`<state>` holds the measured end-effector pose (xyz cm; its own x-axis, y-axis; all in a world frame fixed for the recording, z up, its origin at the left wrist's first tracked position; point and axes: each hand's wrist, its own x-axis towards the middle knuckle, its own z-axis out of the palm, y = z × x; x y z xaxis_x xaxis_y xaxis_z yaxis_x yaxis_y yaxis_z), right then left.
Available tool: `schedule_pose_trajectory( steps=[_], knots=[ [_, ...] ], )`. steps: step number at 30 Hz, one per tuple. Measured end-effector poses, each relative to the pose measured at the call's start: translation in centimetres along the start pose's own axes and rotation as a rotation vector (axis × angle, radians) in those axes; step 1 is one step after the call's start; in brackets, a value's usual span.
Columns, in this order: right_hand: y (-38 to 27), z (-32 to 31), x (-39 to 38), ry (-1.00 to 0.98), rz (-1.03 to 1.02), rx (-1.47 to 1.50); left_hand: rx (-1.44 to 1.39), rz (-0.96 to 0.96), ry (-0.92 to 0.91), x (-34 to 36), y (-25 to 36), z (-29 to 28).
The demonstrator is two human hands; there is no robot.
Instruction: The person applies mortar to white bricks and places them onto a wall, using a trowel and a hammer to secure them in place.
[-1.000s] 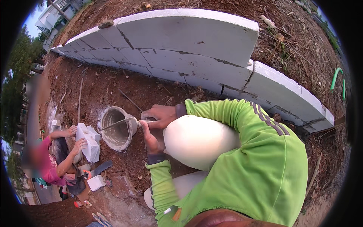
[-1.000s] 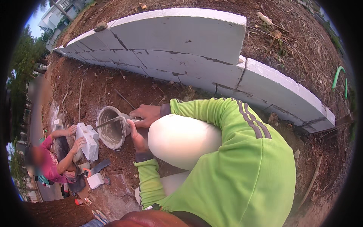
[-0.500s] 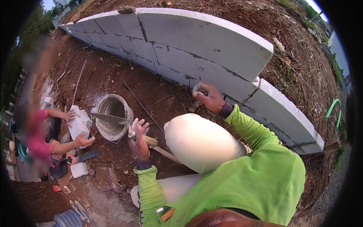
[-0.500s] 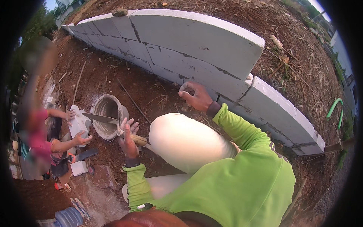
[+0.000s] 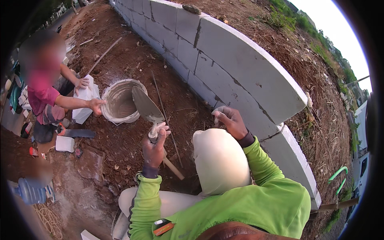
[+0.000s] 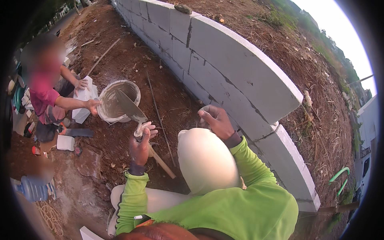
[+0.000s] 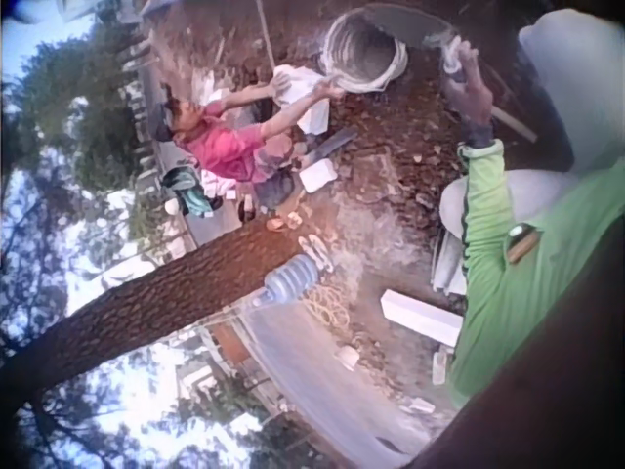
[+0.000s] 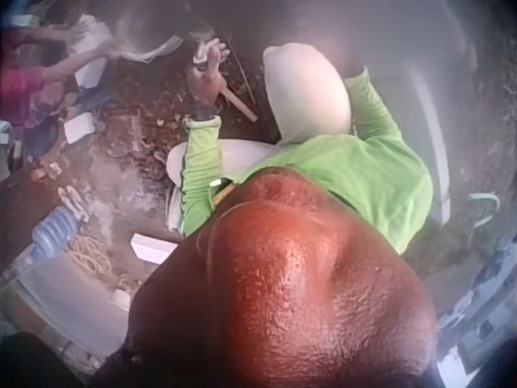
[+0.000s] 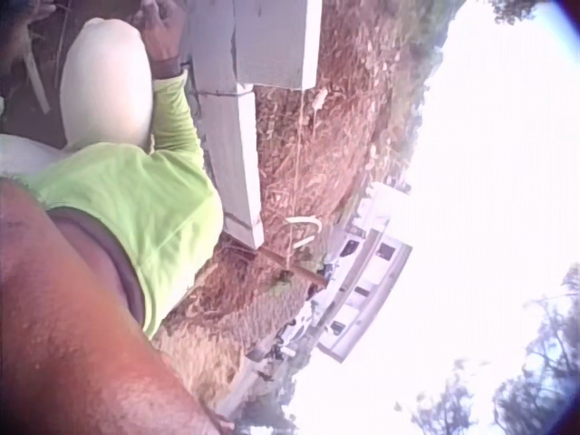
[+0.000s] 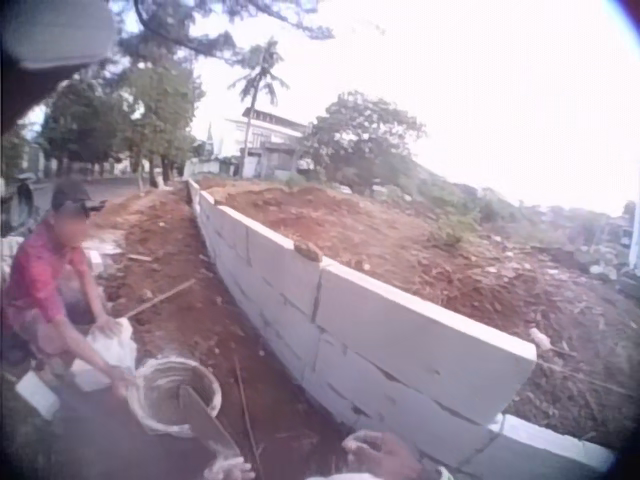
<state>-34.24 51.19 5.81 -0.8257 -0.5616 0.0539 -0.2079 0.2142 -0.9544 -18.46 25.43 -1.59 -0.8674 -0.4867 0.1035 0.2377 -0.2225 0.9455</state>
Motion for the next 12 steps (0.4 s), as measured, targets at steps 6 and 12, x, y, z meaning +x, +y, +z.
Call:
schedule_pose_trajectory(
  steps=[6, 12],
  knots=[
    [-10.4, 4.8, -1.3, -0.266, -0.504, 0.088, 0.115, -0.070, 0.186, 0.0, 0.7, -1.8],
    [-7.7, 6.6, 0.6, -0.339, -0.536, -0.390, 0.211, -0.212, 0.007, -1.8, 0.5, -6.7]
  ],
)
